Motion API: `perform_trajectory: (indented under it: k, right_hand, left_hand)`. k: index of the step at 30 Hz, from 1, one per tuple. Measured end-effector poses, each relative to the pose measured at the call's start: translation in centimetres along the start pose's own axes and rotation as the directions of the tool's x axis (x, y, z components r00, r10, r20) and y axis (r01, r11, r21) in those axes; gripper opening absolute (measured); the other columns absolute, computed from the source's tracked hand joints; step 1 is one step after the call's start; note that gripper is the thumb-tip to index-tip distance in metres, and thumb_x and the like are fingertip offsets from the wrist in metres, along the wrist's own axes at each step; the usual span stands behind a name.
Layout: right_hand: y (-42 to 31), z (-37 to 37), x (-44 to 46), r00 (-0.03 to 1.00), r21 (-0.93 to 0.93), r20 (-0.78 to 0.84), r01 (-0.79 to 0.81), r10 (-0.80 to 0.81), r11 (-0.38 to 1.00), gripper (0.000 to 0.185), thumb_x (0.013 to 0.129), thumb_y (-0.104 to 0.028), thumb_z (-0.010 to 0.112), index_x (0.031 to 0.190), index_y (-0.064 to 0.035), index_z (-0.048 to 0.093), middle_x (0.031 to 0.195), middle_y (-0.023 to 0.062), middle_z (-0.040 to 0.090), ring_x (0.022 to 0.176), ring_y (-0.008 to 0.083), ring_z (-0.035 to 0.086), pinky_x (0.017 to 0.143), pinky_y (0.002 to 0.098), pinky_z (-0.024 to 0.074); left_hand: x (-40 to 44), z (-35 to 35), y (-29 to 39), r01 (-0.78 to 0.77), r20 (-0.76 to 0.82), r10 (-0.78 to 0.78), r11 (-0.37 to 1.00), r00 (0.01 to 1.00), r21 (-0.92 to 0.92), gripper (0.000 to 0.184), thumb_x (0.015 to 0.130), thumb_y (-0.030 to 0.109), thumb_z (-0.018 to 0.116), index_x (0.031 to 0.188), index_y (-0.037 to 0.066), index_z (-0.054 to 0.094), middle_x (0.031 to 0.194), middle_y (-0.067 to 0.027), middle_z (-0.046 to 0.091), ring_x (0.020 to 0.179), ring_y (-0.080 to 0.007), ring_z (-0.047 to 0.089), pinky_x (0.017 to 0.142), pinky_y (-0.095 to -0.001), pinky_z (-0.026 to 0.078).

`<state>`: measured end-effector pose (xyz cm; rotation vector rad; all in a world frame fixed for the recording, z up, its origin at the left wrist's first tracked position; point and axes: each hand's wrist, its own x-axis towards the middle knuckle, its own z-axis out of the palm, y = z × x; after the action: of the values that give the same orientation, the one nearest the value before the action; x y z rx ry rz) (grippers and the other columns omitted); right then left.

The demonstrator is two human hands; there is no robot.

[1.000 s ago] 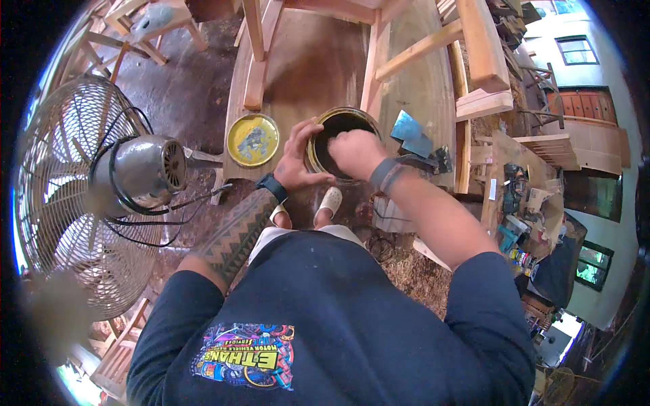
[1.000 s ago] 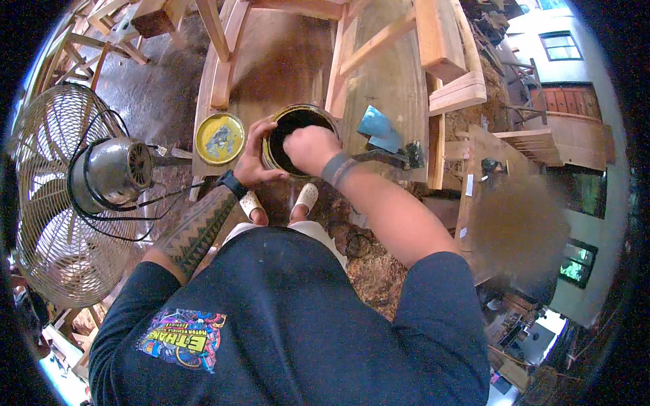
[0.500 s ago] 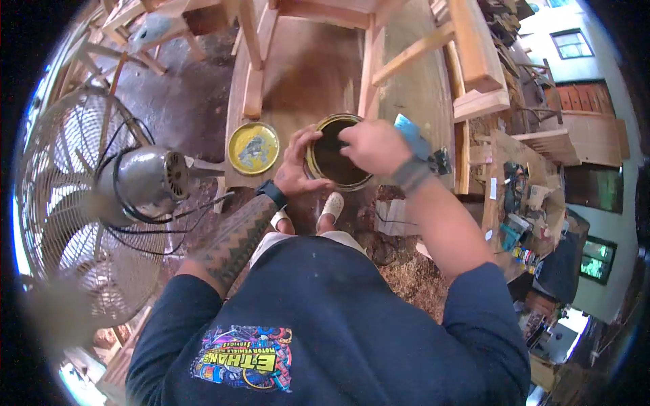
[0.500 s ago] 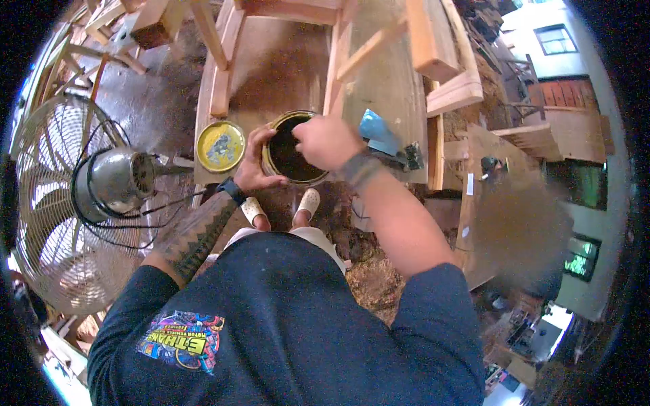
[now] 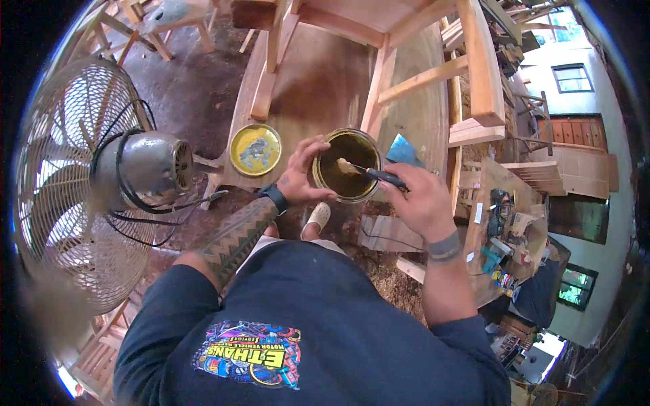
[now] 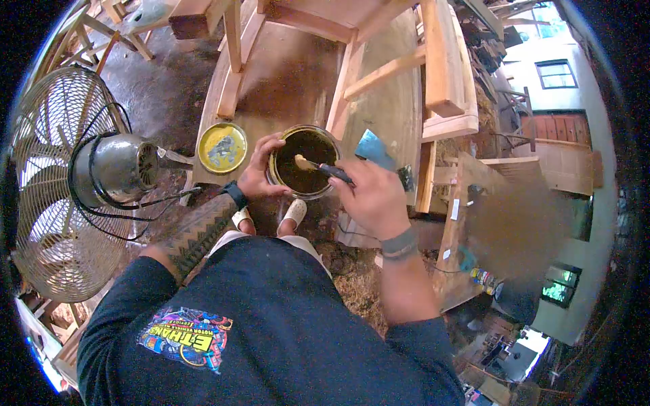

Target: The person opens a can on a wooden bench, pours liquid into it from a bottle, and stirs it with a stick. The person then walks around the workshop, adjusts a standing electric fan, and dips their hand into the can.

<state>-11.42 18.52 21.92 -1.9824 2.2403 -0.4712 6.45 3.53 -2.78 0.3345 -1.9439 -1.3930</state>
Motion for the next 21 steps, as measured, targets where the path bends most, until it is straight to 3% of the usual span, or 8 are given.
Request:
perform_trajectory:
  k: [7, 14, 17, 21]
  right_hand:
    - [-0.5, -1.5, 1.8, 0.999, -0.005, 0.007, -0.050, 0.050, 0.999, 0.022, 0.089, -0.026, 0.074, 0.101, -0.0090, 0.066, 0.085, 0.0147, 0.068, 0.078, 0.0385, 0.067, 0.067, 0.0488, 0.0540]
    - [-0.9, -1.9, 2.9, 1.000, 0.056, -0.011, -0.028, 0.029, 0.998, 0.021, 0.088, -0.025, 0.074, 0.097, -0.0085, 0.064, 0.084, 0.0164, 0.068, 0.078, 0.0403, 0.067, 0.069, 0.0498, 0.0540]
    - [-0.7, -0.5, 3.1, 0.998, 0.023, 0.026, -0.052, 0.051, 0.998, 0.021, 0.088, -0.025, 0.073, 0.097, -0.0088, 0.064, 0.086, 0.0165, 0.069, 0.081, 0.0395, 0.068, 0.071, 0.0503, 0.0547]
    - [0.8, 5.3, 3.9, 0.973, -0.050, 0.223, -0.056, 0.066, 0.997, 0.021, 0.087, -0.025, 0.073, 0.100, -0.0093, 0.066, 0.089, 0.0164, 0.070, 0.088, 0.0372, 0.069, 0.075, 0.0502, 0.0555]
  left_hand:
    - [0.1, 0.1, -0.5, 0.013, 0.018, -0.012, 0.998, 1.000, -0.068, 0.111, 0.058, 0.051, 0.097, 0.149, 0.017, 0.043, 0.153, -0.0220, 0.037, 0.143, -0.0427, 0.039, 0.118, -0.0523, 0.036]
    - [0.0, 0.1, -0.3, 0.006, 0.018, -0.004, 0.998, 1.000, -0.063, 0.114, 0.058, 0.056, 0.097, 0.150, 0.015, 0.042, 0.153, -0.0217, 0.036, 0.145, -0.0412, 0.036, 0.119, -0.0521, 0.035]
    - [0.1, 0.1, -0.7, -0.022, 0.023, 0.023, 0.999, 0.999, -0.044, 0.113, 0.060, 0.054, 0.096, 0.150, 0.015, 0.041, 0.153, -0.0215, 0.036, 0.145, -0.0410, 0.036, 0.118, -0.0512, 0.037]
    - [0.5, 0.0, -0.3, -0.012, 0.029, 0.014, 0.998, 0.999, -0.064, 0.110, 0.062, 0.052, 0.095, 0.150, 0.015, 0.041, 0.153, -0.0216, 0.037, 0.144, -0.0413, 0.038, 0.117, -0.0511, 0.038]
